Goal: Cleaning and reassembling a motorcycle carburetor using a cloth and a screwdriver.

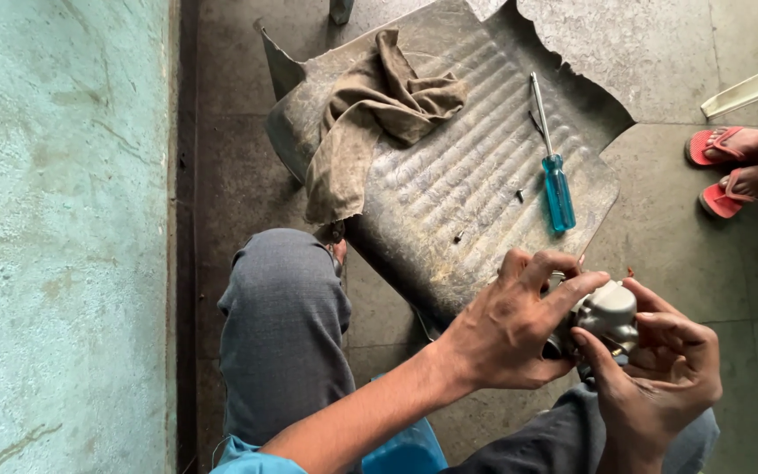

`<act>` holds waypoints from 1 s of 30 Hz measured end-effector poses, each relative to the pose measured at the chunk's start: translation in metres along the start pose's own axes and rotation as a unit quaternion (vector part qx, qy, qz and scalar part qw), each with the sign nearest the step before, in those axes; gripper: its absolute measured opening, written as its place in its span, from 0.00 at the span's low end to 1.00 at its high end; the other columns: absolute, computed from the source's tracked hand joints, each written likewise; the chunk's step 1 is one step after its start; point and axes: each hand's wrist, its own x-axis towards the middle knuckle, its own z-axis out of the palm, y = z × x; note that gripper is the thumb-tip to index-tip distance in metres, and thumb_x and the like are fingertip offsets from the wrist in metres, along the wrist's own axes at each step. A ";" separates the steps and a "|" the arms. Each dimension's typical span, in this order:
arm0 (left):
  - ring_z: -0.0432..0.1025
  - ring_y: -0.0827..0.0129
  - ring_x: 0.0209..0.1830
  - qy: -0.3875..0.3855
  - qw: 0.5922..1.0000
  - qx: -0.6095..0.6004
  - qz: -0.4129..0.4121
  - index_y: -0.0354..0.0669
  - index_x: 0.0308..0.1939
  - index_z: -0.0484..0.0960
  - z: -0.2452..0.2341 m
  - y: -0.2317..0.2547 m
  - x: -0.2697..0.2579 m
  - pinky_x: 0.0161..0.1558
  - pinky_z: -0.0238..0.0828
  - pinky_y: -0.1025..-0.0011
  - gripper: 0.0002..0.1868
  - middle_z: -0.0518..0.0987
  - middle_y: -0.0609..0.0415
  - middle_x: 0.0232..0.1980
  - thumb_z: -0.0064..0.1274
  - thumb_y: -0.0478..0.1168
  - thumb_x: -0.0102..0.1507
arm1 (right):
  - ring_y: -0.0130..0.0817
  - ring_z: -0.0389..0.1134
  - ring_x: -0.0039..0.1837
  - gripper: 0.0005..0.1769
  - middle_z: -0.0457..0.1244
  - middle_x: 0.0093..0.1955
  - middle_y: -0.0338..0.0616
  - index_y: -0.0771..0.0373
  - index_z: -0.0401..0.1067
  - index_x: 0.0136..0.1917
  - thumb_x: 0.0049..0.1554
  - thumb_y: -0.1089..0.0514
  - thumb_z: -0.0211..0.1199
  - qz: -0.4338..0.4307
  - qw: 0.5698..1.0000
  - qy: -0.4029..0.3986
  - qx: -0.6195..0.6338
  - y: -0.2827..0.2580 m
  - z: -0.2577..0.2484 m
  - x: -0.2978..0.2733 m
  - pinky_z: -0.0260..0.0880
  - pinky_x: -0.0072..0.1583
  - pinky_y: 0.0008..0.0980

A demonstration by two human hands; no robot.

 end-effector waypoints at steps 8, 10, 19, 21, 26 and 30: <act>0.61 0.54 0.57 0.015 1.000 -0.019 -0.003 0.50 0.75 0.66 0.000 0.001 -0.002 0.61 0.73 0.61 0.50 0.65 0.50 0.66 0.71 0.47 0.50 | 0.48 0.69 0.70 0.30 0.64 0.64 0.73 0.73 0.62 0.61 0.53 0.67 0.76 -0.020 0.999 -0.032 -0.018 0.005 -0.010 0.003 0.77 0.67 0.37; 0.61 0.54 0.56 0.018 1.000 -0.021 -0.004 0.51 0.74 0.66 0.001 0.001 -0.003 0.60 0.73 0.61 0.50 0.65 0.50 0.65 0.72 0.47 0.50 | 0.49 0.69 0.71 0.31 0.64 0.63 0.72 0.73 0.62 0.60 0.51 0.65 0.77 -0.029 0.998 -0.044 -0.027 0.003 -0.009 0.004 0.77 0.67 0.38; 0.61 0.54 0.58 0.020 1.000 -0.022 -0.001 0.52 0.74 0.65 0.006 -0.003 -0.002 0.60 0.72 0.62 0.50 0.65 0.50 0.65 0.71 0.48 0.50 | 0.48 0.70 0.70 0.28 0.64 0.65 0.73 0.75 0.61 0.60 0.57 0.67 0.77 -0.016 0.998 -0.042 -0.050 0.004 -0.009 0.000 0.78 0.68 0.36; 0.61 0.53 0.58 0.016 0.999 -0.029 -0.006 0.52 0.74 0.66 0.008 -0.003 -0.003 0.61 0.71 0.62 0.50 0.65 0.50 0.66 0.71 0.48 0.50 | 0.47 0.71 0.69 0.27 0.65 0.65 0.73 0.75 0.61 0.60 0.57 0.67 0.77 -0.004 0.998 -0.029 -0.063 -0.006 -0.004 -0.002 0.78 0.67 0.35; 0.61 0.54 0.60 0.022 0.999 -0.028 0.002 0.51 0.74 0.66 0.005 -0.003 -0.002 0.63 0.69 0.62 0.49 0.65 0.50 0.67 0.70 0.47 0.50 | 0.45 0.72 0.67 0.27 0.65 0.65 0.71 0.75 0.61 0.60 0.57 0.68 0.76 0.007 0.996 -0.014 -0.083 -0.006 -0.003 -0.001 0.78 0.65 0.32; 0.61 0.55 0.60 0.021 0.999 -0.037 0.012 0.50 0.74 0.66 0.004 -0.003 -0.001 0.63 0.68 0.62 0.48 0.65 0.50 0.65 0.70 0.47 0.51 | 0.44 0.72 0.66 0.27 0.65 0.64 0.71 0.76 0.61 0.59 0.57 0.69 0.77 0.018 0.997 -0.005 -0.081 -0.009 0.000 -0.002 0.78 0.65 0.32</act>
